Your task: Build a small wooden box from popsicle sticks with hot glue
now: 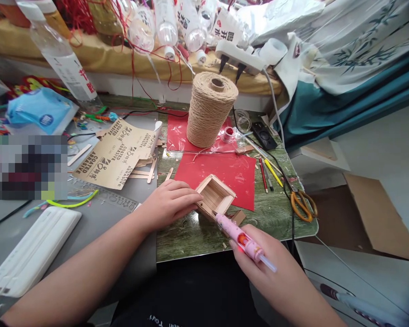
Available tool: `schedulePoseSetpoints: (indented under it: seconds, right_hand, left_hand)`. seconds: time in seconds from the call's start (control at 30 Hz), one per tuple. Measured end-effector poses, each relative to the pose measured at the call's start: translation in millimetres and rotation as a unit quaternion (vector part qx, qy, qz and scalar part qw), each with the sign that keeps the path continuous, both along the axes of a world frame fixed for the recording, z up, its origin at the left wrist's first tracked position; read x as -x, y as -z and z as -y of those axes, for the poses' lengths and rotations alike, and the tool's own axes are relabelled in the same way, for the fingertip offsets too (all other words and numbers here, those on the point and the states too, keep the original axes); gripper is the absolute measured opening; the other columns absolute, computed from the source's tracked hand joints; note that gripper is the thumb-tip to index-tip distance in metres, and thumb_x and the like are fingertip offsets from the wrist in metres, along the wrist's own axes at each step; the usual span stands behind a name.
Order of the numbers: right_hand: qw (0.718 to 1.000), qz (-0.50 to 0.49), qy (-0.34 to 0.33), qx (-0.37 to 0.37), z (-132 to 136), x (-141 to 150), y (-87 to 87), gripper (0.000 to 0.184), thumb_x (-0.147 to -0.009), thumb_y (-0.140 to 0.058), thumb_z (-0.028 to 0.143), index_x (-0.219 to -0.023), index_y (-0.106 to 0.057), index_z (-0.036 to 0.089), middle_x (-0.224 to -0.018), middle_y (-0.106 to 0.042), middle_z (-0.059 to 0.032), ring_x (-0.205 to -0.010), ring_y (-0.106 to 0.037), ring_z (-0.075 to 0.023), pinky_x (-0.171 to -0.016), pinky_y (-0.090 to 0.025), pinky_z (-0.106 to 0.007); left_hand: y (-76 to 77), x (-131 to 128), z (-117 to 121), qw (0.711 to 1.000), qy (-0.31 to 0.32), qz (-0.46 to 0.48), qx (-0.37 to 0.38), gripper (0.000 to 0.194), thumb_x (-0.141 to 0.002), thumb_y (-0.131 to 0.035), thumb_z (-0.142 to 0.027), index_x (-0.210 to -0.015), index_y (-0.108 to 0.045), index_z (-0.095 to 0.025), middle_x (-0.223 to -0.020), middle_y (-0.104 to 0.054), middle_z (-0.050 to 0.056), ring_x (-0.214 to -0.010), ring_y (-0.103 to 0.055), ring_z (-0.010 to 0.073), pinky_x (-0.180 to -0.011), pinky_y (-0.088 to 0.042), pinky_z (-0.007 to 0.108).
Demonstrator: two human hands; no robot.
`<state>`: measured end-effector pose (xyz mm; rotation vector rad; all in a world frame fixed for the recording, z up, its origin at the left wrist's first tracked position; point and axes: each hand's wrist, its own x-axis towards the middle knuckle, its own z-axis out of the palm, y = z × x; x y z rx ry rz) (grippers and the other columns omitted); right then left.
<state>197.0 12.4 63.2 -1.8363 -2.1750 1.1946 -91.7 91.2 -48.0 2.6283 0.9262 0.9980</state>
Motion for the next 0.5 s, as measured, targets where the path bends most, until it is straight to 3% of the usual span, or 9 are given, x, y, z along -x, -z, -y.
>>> schedulePoseSetpoints:
  seconds: [0.5]
  right_hand:
    - [1.0, -0.015, 0.002, 0.013, 0.9, 2.0, 0.5, 0.027, -0.104, -0.05, 0.029, -0.079, -0.043, 0.024, -0.072, -0.053, 0.0024, -0.062, -0.046, -0.0137, -0.058, -0.037, -0.028]
  left_hand:
    - [0.9, -1.1, -0.1, 1.0, 0.004, 0.004, 0.003, 0.027, -0.101, -0.068, -0.029, -0.128, -0.066, -0.028, -0.121, -0.08, 0.004, -0.104, -0.072, 0.0196, -0.092, -0.055, 0.036]
